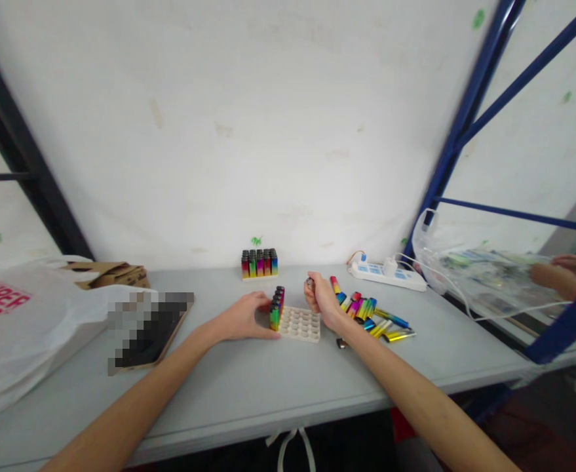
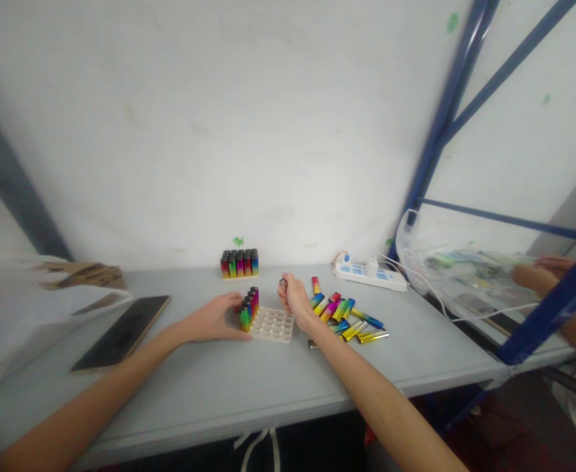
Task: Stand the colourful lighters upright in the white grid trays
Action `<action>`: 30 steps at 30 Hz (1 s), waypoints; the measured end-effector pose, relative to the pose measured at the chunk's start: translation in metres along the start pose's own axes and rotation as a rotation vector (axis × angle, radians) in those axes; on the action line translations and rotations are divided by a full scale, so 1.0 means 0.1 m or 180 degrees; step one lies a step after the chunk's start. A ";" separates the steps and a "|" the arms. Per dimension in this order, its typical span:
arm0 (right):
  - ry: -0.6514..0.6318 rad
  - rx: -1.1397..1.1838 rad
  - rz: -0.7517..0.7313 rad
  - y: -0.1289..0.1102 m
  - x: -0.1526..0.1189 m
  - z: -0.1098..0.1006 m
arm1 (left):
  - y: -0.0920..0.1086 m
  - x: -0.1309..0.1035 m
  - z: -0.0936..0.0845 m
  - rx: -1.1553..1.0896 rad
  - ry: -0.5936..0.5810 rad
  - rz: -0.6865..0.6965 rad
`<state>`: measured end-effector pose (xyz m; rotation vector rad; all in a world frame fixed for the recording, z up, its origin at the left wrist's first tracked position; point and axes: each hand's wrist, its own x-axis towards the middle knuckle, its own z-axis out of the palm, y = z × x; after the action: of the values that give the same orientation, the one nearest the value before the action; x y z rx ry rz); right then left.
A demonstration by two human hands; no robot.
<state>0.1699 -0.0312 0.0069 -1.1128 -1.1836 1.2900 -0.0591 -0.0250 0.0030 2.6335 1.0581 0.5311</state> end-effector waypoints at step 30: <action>-0.0453 -0.1014 -0.1452 0.20 0.09 -0.08 | 0.05 0.00 -0.03 -0.0043 -0.0108 -0.0070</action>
<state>0.1759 -0.0217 -0.0139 -0.9058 -1.6796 0.8566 -0.0576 -0.0283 0.0078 2.6066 1.0682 0.4857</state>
